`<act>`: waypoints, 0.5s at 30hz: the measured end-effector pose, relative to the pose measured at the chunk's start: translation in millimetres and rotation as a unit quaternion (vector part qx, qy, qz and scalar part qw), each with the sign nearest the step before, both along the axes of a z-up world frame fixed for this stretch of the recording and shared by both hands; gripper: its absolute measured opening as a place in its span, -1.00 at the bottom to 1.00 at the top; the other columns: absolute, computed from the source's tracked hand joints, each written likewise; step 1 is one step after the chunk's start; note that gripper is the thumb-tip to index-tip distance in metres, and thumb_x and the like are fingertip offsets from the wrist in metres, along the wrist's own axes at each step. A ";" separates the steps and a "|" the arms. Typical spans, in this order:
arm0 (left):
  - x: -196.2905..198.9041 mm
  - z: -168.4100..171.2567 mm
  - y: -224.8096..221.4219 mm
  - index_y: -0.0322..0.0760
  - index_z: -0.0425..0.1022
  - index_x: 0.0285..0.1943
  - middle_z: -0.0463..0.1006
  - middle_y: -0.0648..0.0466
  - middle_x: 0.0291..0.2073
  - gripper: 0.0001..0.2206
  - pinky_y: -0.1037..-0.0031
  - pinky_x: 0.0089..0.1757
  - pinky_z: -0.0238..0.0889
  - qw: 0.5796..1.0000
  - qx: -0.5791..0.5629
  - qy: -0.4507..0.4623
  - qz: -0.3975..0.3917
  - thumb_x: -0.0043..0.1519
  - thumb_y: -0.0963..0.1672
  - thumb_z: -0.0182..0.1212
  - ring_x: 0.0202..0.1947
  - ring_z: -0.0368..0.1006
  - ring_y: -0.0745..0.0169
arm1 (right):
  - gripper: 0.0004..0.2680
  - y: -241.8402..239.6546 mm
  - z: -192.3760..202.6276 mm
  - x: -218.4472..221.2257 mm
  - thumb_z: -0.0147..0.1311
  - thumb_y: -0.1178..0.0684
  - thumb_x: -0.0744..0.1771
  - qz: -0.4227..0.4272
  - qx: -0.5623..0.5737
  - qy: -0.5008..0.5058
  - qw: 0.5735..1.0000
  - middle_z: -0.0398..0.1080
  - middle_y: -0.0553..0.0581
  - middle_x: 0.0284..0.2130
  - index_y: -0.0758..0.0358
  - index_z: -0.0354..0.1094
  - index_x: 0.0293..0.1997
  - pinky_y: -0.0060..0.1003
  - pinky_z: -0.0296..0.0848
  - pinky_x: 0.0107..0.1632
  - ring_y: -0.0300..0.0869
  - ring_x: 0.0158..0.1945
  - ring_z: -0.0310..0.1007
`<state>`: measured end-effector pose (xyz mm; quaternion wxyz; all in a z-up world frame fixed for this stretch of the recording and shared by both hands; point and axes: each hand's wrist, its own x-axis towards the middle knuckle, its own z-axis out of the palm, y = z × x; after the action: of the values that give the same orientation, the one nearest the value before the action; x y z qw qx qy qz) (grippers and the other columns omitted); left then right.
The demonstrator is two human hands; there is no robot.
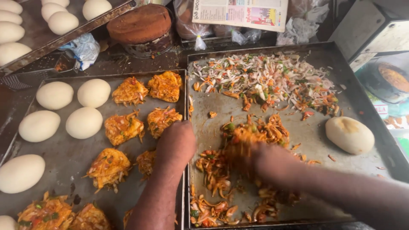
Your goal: The person picks dough balls from a tray and presses them by hand into a pile of shredded spiced vegetable mixture on a griddle tray, coating and flattening them, then places the coated dough pieces back onto the tray alongside already coated patties.
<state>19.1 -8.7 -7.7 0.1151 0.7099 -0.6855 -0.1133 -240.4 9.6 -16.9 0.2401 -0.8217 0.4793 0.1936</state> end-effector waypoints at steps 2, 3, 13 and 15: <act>-3.1 -1.3 1.5 -0.35 0.56 -0.21 0.59 -0.21 -0.20 -0.86 -0.01 -0.09 0.42 1.000 0.006 0.004 0.003 0.15 -0.23 0.10 -0.12 0.54 -0.30 | -0.65 -27.4 -8.9 -20.5 -0.06 -0.06 0.37 -0.078 -0.019 -0.015 0.997 0.44 0.28 0.09 0.13 0.25 0.32 -0.04 0.51 0.18 0.13 0.11 0.53; -4.1 -3.9 2.0 -0.34 0.57 -0.21 0.59 -0.21 -0.20 -0.87 -0.01 -0.08 0.42 1.000 0.002 -0.001 -0.003 0.16 -0.23 0.10 -0.12 0.54 -0.30 | -0.57 -38.4 -15.2 -33.3 0.06 0.03 0.24 -0.024 -0.114 -0.133 0.984 0.46 0.33 0.05 0.20 0.27 0.26 -0.03 0.49 0.15 0.17 0.07 0.53; -5.3 11.4 5.9 -0.39 0.56 -0.19 0.60 -0.22 -0.19 -0.85 0.00 -0.07 0.43 1.000 0.009 -0.003 0.001 0.18 -0.24 0.06 -0.12 0.56 -0.27 | -0.53 -63.2 40.3 -69.1 0.20 -0.20 0.30 0.074 -0.042 -0.197 0.977 0.38 0.24 0.20 0.21 0.29 0.28 -0.22 0.59 0.00 -0.07 0.03 0.54; -2.8 8.1 5.2 -0.39 0.56 -0.19 0.59 -0.23 -0.19 -0.84 0.00 -0.07 0.43 1.000 0.009 -0.009 0.000 0.19 -0.24 0.05 -0.12 0.56 -0.28 | -0.35 -28.3 125.8 -14.2 0.16 -0.27 0.30 -0.004 0.016 0.032 0.999 0.45 0.33 0.13 0.21 -0.10 0.46 -0.19 0.57 0.08 -0.03 0.04 0.55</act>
<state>16.3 -3.5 0.4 0.1026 0.7122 -0.6851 -0.1134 -254.5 -18.7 108.9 0.2387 -0.8092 0.4869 0.2262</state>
